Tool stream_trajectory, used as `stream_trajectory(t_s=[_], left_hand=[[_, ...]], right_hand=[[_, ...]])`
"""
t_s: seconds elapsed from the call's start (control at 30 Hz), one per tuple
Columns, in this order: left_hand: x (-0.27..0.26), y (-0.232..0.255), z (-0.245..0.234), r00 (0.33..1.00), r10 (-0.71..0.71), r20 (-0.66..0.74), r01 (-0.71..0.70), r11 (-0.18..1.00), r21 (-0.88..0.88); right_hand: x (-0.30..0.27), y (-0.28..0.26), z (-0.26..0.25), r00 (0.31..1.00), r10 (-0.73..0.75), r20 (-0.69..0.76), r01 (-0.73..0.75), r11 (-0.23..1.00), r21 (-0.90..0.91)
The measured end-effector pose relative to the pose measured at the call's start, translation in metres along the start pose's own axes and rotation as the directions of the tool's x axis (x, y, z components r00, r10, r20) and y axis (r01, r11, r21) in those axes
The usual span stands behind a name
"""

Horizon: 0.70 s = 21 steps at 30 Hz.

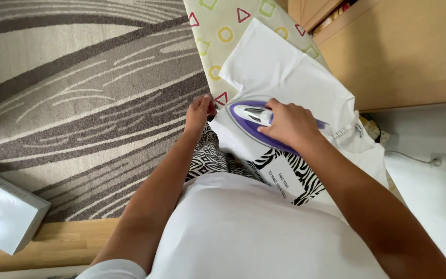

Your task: The person takes a white t-shirt from a laundry basket and places it on an ironing board. They smooth the fabric by hand and then use a purple iron to press the shirt, moving the iron across the sleeves and body. The person flips the shirt over to iron the other side.

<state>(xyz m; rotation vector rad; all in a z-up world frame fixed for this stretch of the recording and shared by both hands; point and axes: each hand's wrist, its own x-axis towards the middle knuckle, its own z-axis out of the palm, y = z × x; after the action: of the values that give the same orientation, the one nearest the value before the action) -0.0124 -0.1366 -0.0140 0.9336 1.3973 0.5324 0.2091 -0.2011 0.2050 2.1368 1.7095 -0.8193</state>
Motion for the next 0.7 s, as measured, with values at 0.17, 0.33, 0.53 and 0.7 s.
stream_trajectory(t_s=[0.17,0.33,0.53,0.7], left_hand=[[-0.014,0.05,-0.005,0.995,0.088,-0.044,-0.078,0.981,0.179],[-0.001,0.092,0.012,0.978,0.199,-0.063,-0.164,0.919,0.359],[0.064,0.099,0.042,0.881,0.468,0.07,-0.329,0.501,0.801],[0.075,0.134,0.07,0.89,0.425,0.164,-0.336,0.371,0.866]], right_hand=[[-0.008,0.033,-0.006,0.986,0.164,0.013,-0.165,0.985,0.053],[-0.005,0.002,-0.019,0.993,0.079,0.087,-0.081,0.996,0.024],[-0.005,-0.005,-0.001,0.997,-0.017,0.076,0.017,1.0,0.007],[-0.016,0.03,-0.015,0.986,0.151,0.076,-0.157,0.984,0.085]])
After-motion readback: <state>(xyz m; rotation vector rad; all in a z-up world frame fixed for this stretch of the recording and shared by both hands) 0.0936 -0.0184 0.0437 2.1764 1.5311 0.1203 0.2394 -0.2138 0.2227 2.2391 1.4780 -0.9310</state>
